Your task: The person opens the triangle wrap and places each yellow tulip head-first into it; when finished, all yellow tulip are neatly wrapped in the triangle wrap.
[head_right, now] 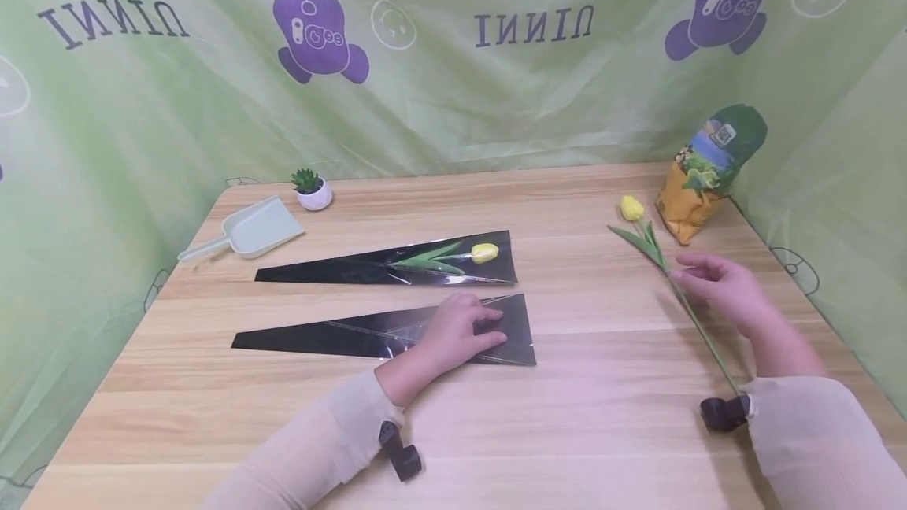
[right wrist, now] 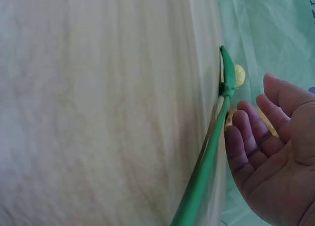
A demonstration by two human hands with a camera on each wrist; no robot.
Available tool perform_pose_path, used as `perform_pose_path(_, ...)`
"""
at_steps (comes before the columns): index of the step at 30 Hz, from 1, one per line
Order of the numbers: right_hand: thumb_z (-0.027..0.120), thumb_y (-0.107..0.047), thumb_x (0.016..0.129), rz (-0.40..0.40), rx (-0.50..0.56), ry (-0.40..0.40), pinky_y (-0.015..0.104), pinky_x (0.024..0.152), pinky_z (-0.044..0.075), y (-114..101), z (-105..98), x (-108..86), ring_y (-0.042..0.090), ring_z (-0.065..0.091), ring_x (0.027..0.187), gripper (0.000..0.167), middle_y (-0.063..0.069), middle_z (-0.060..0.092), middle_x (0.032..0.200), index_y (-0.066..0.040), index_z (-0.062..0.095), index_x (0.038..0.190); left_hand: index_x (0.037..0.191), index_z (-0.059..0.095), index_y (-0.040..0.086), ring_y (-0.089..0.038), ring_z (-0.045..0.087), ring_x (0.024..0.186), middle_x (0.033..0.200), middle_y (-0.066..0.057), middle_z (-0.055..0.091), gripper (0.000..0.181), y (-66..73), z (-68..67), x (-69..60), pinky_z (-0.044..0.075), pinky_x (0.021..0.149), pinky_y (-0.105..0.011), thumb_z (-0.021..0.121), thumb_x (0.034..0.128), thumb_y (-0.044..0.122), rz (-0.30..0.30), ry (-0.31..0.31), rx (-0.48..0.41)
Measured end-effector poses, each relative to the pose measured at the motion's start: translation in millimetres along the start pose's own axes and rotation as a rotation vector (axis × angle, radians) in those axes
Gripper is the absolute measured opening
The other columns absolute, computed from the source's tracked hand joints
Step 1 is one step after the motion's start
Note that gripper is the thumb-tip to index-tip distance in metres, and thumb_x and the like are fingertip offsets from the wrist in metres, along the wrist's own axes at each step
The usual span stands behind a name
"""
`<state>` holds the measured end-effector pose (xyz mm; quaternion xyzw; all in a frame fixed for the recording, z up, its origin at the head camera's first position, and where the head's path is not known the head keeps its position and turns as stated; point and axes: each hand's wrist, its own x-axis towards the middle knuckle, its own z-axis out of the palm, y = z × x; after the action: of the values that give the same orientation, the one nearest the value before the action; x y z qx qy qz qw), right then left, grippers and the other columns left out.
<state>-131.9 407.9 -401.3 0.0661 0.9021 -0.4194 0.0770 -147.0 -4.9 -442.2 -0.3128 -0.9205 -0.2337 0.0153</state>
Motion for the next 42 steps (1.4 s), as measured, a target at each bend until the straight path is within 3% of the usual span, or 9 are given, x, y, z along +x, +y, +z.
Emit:
perform_pose_path(5, 0.056, -0.036, 0.099, 0.018, -0.037, -0.027, 0.017, 0.067, 0.052, 2, 3, 4.2, -0.015, 0.056, 0.078, 0.064, -0.035, 0.056, 0.089, 0.009, 0.038, 0.141, 0.112, 0.076, 0.026, -0.009, 0.046, 0.078, 0.075, 0.009, 0.053, 0.031, -2.1, 0.9, -0.4, 0.041, 0.078, -0.023, 0.073, 0.086, 0.043, -0.022, 0.005, -0.038)
perform_pose_path(9, 0.055, -0.04, 0.099, 0.027, -0.096, -0.029, 0.015, 0.067, 0.05, 1, 5, 7.9, -0.018, 0.052, 0.078, 0.068, 0.001, 0.071, 0.105, 0.01, 0.037, 0.142, 0.108, 0.077, 0.027, -0.009, 0.047, 0.076, 0.073, 0.009, 0.053, 0.026, -3.5, 1.5, -1.5, 0.041, 0.075, -0.023, 0.073, 0.0859, 0.041, -0.021, 0.032, -0.045)
perform_pose_path(11, 0.055, -0.039, 0.099, 0.026, -0.123, -0.027, 0.015, 0.067, 0.049, 1, 6, 9.5, -0.019, 0.05, 0.077, 0.067, 0.022, 0.066, 0.115, 0.011, 0.039, 0.141, 0.106, 0.078, 0.026, -0.01, 0.048, 0.076, 0.073, 0.008, 0.054, 0.024, -3.7, 1.7, -1.9, 0.041, 0.075, -0.023, 0.073, 0.086, 0.039, -0.011, 0.045, -0.048)
perform_pose_path(13, 0.054, -0.04, 0.099, 0.023, -0.164, -0.025, 0.017, 0.068, 0.048, 1, 7, 10.9, -0.018, 0.049, 0.079, 0.066, 0.032, 0.06, 0.123, 0.01, 0.04, 0.14, 0.105, 0.078, 0.026, -0.011, 0.049, 0.077, 0.073, 0.007, 0.055, 0.023, -3.5, 1.6, -2.1, 0.041, 0.075, -0.024, 0.073, 0.0867, 0.039, -0.006, 0.052, -0.047)
perform_pose_path(15, 0.054, -0.04, 0.1, 0.021, -0.198, -0.026, 0.027, 0.075, 0.05, 0, 7, 12.0, -0.004, 0.058, 0.086, 0.066, 0.036, 0.057, 0.125, 0.01, 0.04, 0.141, 0.104, 0.079, 0.026, -0.011, 0.049, 0.077, 0.073, 0.007, 0.055, 0.021, -3.3, 1.4, -2.2, 0.041, 0.075, -0.024, 0.072, 0.0871, 0.038, -0.003, 0.057, -0.046)
perform_pose_path(17, 0.052, -0.041, 0.1, 0.024, -0.22, -0.033, 0.042, 0.085, 0.05, -1, 8, 12.9, 0.02, 0.066, 0.096, 0.067, 0.037, 0.055, 0.128, 0.01, 0.039, 0.141, 0.103, 0.079, 0.026, -0.011, 0.049, 0.077, 0.073, 0.007, 0.055, 0.02, -2.9, 0.9, -2.4, 0.041, 0.074, -0.024, 0.072, 0.0878, 0.038, -0.005, 0.056, -0.047)
perform_pose_path(19, 0.052, -0.041, 0.1, 0.021, -0.238, -0.038, 0.058, 0.092, 0.044, -2, 9, 13.4, 0.045, 0.059, 0.11, 0.067, 0.038, 0.052, 0.13, 0.01, 0.038, 0.142, 0.103, 0.079, 0.026, -0.011, 0.049, 0.077, 0.073, 0.007, 0.054, 0.02, -2.3, 0.2, -2.6, 0.041, 0.074, -0.024, 0.071, 0.0884, 0.037, -0.01, 0.053, -0.051)
perform_pose_path(21, 0.052, -0.04, 0.1, 0.018, -0.247, -0.042, 0.067, 0.096, 0.036, -3, 9, 14.0, 0.057, 0.046, 0.121, 0.068, 0.039, 0.051, 0.131, 0.011, 0.037, 0.142, 0.104, 0.079, 0.026, -0.012, 0.049, 0.077, 0.073, 0.006, 0.054, 0.02, -1.9, -0.1, -2.7, 0.041, 0.074, -0.023, 0.07, 0.089, 0.037, -0.015, 0.048, -0.06)
perform_pose_path(42, 0.058, -0.028, 0.097, 0.017, -0.302, 0.01, 0.057, 0.084, 0.044, -7, 10, 15.0, 0.051, 0.055, 0.105, 0.06, 0.038, 0.058, 0.117, 0.013, 0.041, 0.138, 0.107, 0.078, 0.019, -0.014, 0.059, 0.086, 0.085, 0.004, 0.066, 0.024, -1.3, 1.7, -0.5, 0.047, 0.077, -0.023, 0.073, 0.0879, 0.032, -0.01, 0.082, -0.138)
